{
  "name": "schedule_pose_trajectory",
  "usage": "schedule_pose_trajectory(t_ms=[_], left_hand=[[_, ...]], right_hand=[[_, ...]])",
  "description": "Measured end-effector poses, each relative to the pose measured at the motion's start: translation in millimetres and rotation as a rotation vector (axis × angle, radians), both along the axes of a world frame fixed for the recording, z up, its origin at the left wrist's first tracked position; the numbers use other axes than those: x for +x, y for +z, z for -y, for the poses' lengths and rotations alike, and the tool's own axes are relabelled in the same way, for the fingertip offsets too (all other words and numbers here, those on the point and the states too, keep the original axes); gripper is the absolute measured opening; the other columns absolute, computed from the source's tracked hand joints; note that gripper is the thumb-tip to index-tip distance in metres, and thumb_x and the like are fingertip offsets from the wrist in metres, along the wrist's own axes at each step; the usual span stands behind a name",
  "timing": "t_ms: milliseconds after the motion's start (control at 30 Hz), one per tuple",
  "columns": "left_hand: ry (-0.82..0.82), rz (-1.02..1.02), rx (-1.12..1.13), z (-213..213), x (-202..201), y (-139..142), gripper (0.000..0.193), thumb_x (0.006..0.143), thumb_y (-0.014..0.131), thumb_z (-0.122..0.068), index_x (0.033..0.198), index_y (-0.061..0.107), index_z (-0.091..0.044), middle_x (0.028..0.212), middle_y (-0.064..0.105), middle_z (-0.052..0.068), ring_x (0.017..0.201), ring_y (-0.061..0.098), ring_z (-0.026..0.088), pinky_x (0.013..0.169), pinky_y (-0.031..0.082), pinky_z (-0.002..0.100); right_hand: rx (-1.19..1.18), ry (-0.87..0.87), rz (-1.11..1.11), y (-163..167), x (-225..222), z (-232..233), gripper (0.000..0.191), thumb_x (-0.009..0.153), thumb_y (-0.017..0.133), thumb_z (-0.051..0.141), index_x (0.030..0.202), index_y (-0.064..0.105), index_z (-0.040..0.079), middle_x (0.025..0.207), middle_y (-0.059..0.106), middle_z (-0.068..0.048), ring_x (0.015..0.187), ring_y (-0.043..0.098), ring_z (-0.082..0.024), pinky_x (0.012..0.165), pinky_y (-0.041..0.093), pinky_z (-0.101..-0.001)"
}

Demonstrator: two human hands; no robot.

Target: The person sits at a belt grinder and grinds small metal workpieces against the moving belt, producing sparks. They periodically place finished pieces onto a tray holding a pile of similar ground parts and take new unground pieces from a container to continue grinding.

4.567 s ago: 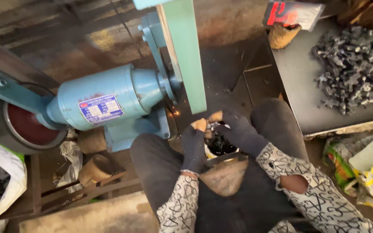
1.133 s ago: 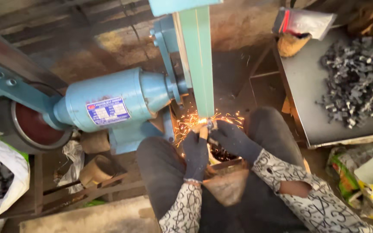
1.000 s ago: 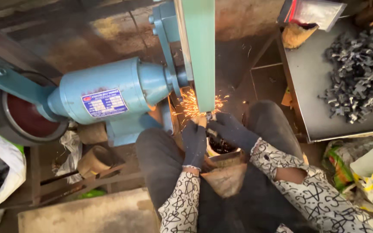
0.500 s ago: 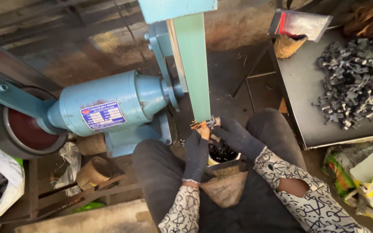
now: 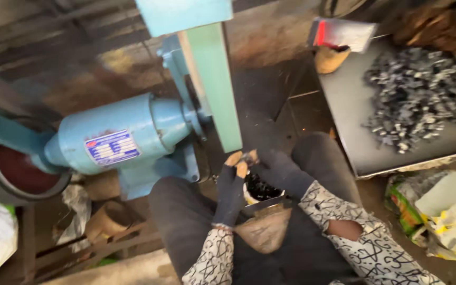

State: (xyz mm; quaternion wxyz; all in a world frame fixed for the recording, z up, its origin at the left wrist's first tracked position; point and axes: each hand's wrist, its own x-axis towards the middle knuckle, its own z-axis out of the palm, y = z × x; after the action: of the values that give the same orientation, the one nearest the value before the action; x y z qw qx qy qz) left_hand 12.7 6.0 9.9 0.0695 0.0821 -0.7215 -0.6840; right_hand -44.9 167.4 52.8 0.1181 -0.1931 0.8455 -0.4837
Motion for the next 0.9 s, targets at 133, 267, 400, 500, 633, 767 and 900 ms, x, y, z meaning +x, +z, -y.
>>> schedule_pose_trajectory(t_ms=[133, 267, 400, 500, 633, 767, 900], left_hand=[[0.010, 0.069, 0.322, -5, 7, 8, 0.032, 0.101, 0.061, -0.024, 0.122, 0.067, 0.000, 0.112, 0.073, 0.008, 0.104, 0.067, 0.014, 0.093, 0.054, 0.030], [0.074, 0.239, 0.663, -1, 13, 7, 0.031, 0.102, 0.063, -0.022, 0.126, 0.066, -0.003, 0.099, 0.068, 0.006, 0.075, 0.057, 0.011, 0.066, 0.050, 0.030], [0.097, 0.142, 0.326, 3, 2, -4, 0.032, 0.106, 0.058, -0.024, 0.120, 0.069, 0.003, 0.088, 0.072, 0.007, 0.072, 0.062, 0.009, 0.066, 0.051, 0.025], [0.144, 0.159, 0.354, 4, -8, -11, 0.030, 0.105, 0.059, -0.023, 0.116, 0.069, 0.003, 0.083, 0.071, 0.005, 0.073, 0.064, 0.008, 0.067, 0.054, 0.025], [0.263, 0.183, 0.235, 0, -12, -15, 0.028, 0.100, 0.063, -0.022, 0.115, 0.071, 0.000, 0.083, 0.072, 0.003, 0.071, 0.065, 0.009, 0.064, 0.055, 0.027], [0.223, 0.043, 0.076, -10, -16, -14, 0.027, 0.103, 0.063, -0.023, 0.111, 0.073, 0.001, 0.088, 0.075, 0.005, 0.077, 0.066, 0.009, 0.067, 0.054, 0.028], [0.211, 0.039, -0.279, -13, -18, -6, 0.028, 0.103, 0.062, -0.026, 0.109, 0.075, -0.002, 0.082, 0.073, 0.007, 0.074, 0.068, 0.010, 0.068, 0.053, 0.030]], right_hand=[[-0.251, -0.137, 0.306, 10, 24, 9, 0.020, 0.091, 0.069, 0.016, 0.108, 0.069, 0.006, 0.086, 0.072, -0.005, 0.076, 0.068, -0.017, 0.071, 0.056, -0.0319], [-0.483, -0.198, 0.649, -6, 32, 25, 0.019, 0.101, 0.060, 0.019, 0.105, 0.070, 0.004, 0.086, 0.071, 0.000, 0.077, 0.064, -0.008, 0.067, 0.053, -0.0271], [-0.458, -0.136, 0.426, -26, 17, 23, 0.019, 0.102, 0.061, 0.017, 0.102, 0.068, -0.001, 0.082, 0.070, -0.002, 0.072, 0.062, -0.008, 0.064, 0.052, -0.0261], [-0.422, -0.144, 0.528, -37, -1, 24, 0.020, 0.097, 0.058, 0.019, 0.105, 0.069, 0.005, 0.089, 0.073, 0.002, 0.076, 0.066, -0.006, 0.062, 0.050, -0.0263], [-0.107, -0.090, 0.149, -48, -12, 22, 0.023, 0.099, 0.064, 0.020, 0.099, 0.067, -0.003, 0.081, 0.070, -0.009, 0.075, 0.065, -0.012, 0.067, 0.052, -0.0314], [-0.205, -0.126, 0.334, -56, -11, 8, 0.023, 0.098, 0.062, 0.020, 0.103, 0.069, -0.001, 0.084, 0.072, -0.008, 0.078, 0.065, -0.014, 0.068, 0.055, -0.0348], [-0.307, -0.091, 0.164, -55, -10, -1, 0.023, 0.098, 0.061, 0.017, 0.110, 0.066, -0.002, 0.096, 0.072, -0.008, 0.089, 0.066, -0.015, 0.080, 0.053, -0.0361]])
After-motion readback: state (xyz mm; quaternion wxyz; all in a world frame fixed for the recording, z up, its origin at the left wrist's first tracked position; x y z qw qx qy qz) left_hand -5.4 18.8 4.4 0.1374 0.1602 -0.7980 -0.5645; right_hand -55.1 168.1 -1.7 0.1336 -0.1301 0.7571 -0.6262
